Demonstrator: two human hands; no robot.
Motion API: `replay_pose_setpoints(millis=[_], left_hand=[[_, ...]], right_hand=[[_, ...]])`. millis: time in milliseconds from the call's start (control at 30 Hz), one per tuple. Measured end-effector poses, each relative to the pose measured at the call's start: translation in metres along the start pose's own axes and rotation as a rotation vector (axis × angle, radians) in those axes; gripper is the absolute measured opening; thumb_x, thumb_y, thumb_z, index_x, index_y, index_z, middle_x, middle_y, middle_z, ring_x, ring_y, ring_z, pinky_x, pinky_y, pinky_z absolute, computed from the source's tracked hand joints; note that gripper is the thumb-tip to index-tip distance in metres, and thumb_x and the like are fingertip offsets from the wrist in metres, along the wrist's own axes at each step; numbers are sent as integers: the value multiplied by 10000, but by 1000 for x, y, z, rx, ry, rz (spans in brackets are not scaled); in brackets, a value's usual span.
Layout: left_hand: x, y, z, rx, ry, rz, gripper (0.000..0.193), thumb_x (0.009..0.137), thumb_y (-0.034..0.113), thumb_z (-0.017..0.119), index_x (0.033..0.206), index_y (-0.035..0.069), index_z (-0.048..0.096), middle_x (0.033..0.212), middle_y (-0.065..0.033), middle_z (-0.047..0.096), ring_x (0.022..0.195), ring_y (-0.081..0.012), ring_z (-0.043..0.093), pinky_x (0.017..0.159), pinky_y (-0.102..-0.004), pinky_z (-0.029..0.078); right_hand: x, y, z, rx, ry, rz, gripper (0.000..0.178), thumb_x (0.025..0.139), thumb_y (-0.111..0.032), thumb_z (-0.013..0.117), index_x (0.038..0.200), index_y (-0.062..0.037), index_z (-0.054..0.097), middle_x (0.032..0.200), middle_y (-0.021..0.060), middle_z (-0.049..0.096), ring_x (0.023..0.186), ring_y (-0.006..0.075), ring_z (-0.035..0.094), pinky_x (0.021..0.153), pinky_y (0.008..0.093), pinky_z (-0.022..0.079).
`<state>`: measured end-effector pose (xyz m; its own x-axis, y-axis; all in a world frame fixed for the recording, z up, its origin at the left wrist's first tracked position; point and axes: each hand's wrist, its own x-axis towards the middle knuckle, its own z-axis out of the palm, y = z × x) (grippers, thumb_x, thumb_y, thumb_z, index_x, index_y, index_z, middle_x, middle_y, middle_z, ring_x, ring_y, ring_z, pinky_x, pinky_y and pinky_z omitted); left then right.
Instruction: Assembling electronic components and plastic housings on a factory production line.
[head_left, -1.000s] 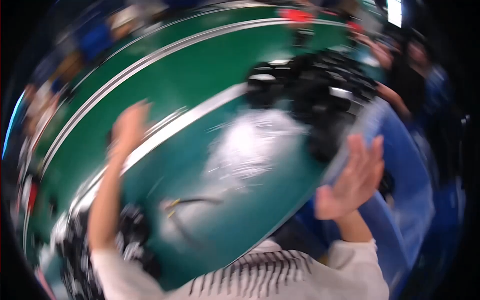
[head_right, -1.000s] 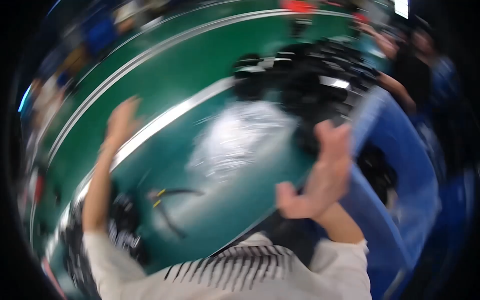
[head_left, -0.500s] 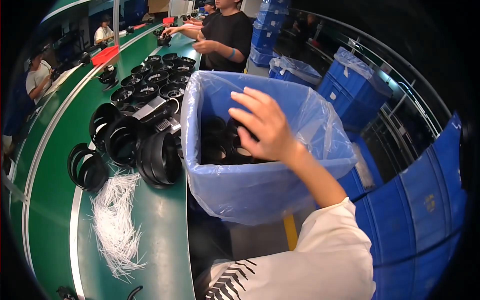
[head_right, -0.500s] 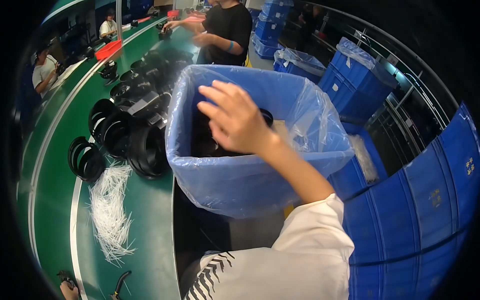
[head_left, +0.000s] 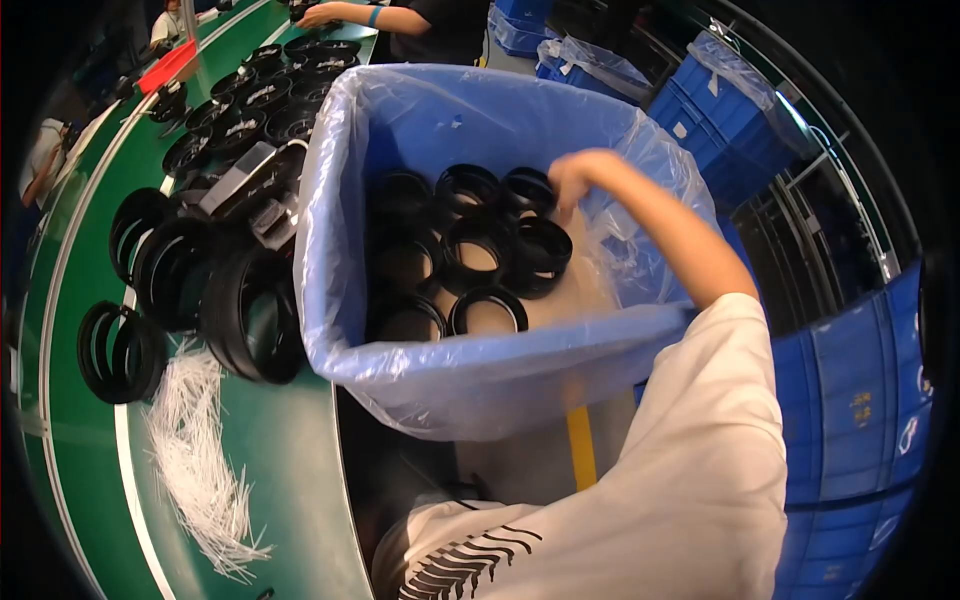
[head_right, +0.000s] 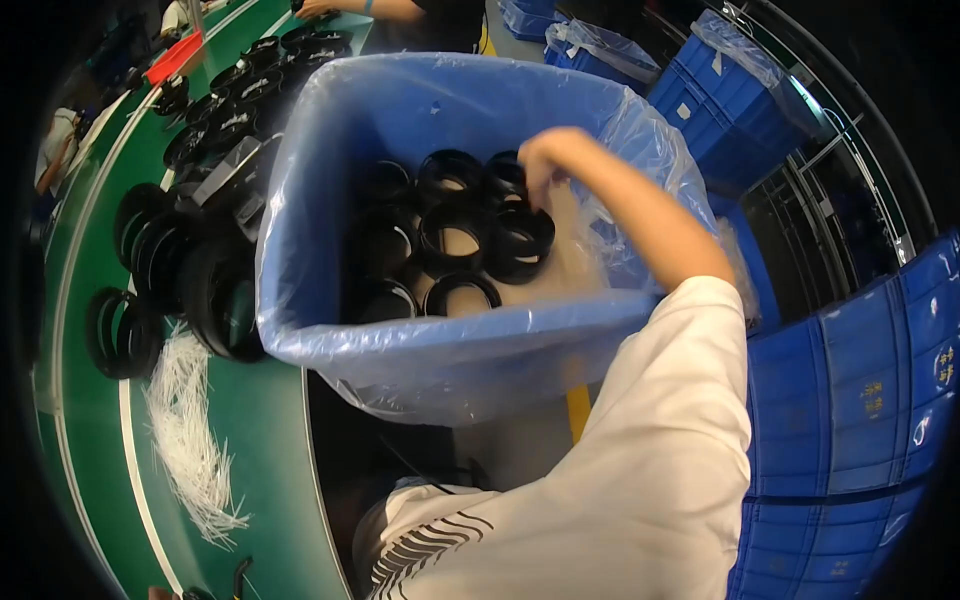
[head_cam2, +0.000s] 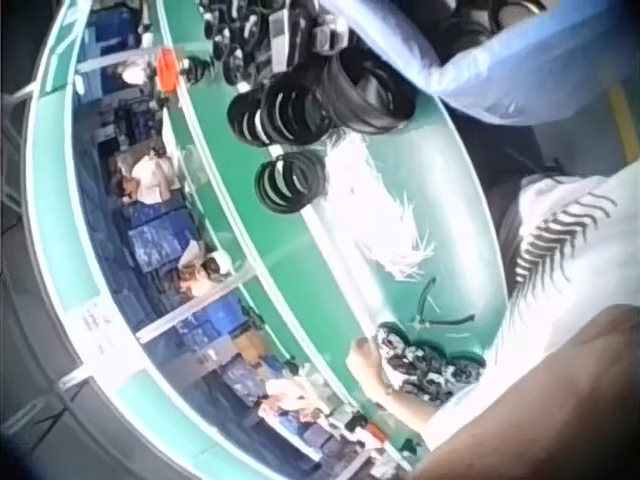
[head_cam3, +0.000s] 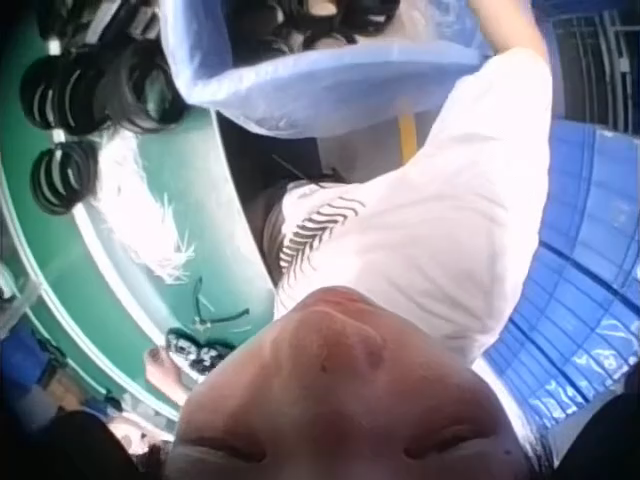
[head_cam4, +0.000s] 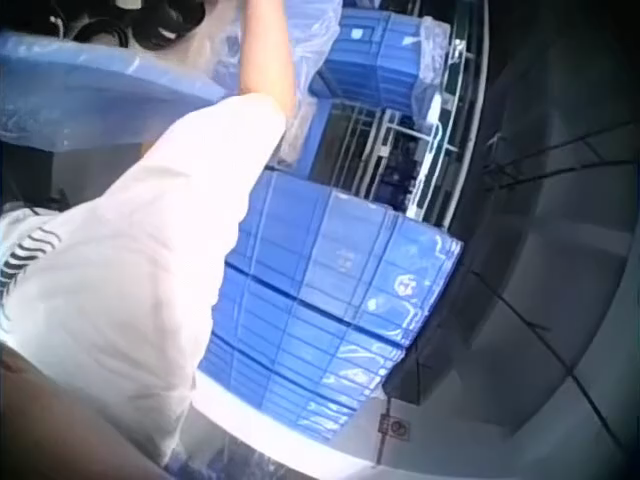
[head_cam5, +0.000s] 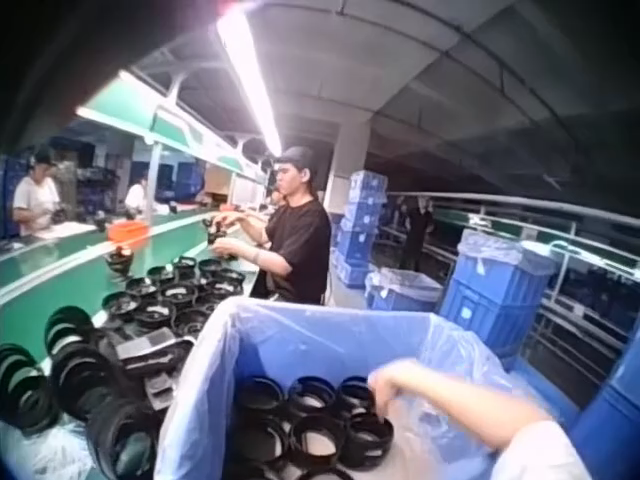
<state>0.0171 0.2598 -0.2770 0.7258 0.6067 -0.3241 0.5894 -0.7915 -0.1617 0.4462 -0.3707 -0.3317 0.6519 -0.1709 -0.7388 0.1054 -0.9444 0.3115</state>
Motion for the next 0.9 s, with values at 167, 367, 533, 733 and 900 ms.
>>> replay_pose_setpoints(millis=[167, 367, 533, 733, 900], left_hand=[[-12, 103, -24, -103, 206, 381, 256, 772, 173, 584, 968, 9, 584, 880, -217, 584, 823, -373, 550, 740, -412, 432], [-3, 118, -19, -53, 212, 504, 310, 766, 183, 585, 1041, 40, 566, 907, -202, 569, 836, -366, 535, 748, -423, 424], [46, 94, 10, -74, 212, 520, 321, 761, 184, 587, 1044, 36, 563, 921, -206, 568, 847, -373, 531, 757, -425, 424], [28, 66, 49, -95, 261, 565, 286, 731, 63, 571, 1006, -2, 522, 933, -182, 547, 881, -328, 518, 776, -384, 406], [5, 85, 0, -219, 444, 594, 322, 674, 64, 624, 975, 6, 525, 888, -189, 552, 849, -369, 505, 774, -404, 395]], right_hand=[[55, -30, 87, -232, -261, -207, 874, 438, -517, 783, 1108, -9, 545, 1125, 130, 552, 1004, 253, 545, 841, 342, 437], [71, -12, 148, -211, 323, -283, 575, 490, -487, 746, 812, -20, 649, 893, 171, 623, 904, 276, 583, 777, 349, 457], [85, -29, 196, 143, 317, -242, 357, 603, -258, 649, 808, 34, 628, 871, 228, 605, 874, 330, 586, 767, 377, 475], [83, -42, 160, -88, 29, -384, 395, 553, -277, 652, 793, 36, 633, 803, 209, 624, 770, 295, 614, 684, 367, 483], [-16, -18, 64, 45, -129, -236, 850, 477, -463, 789, 1055, 99, 519, 1021, 184, 587, 955, 258, 564, 811, 350, 450]])
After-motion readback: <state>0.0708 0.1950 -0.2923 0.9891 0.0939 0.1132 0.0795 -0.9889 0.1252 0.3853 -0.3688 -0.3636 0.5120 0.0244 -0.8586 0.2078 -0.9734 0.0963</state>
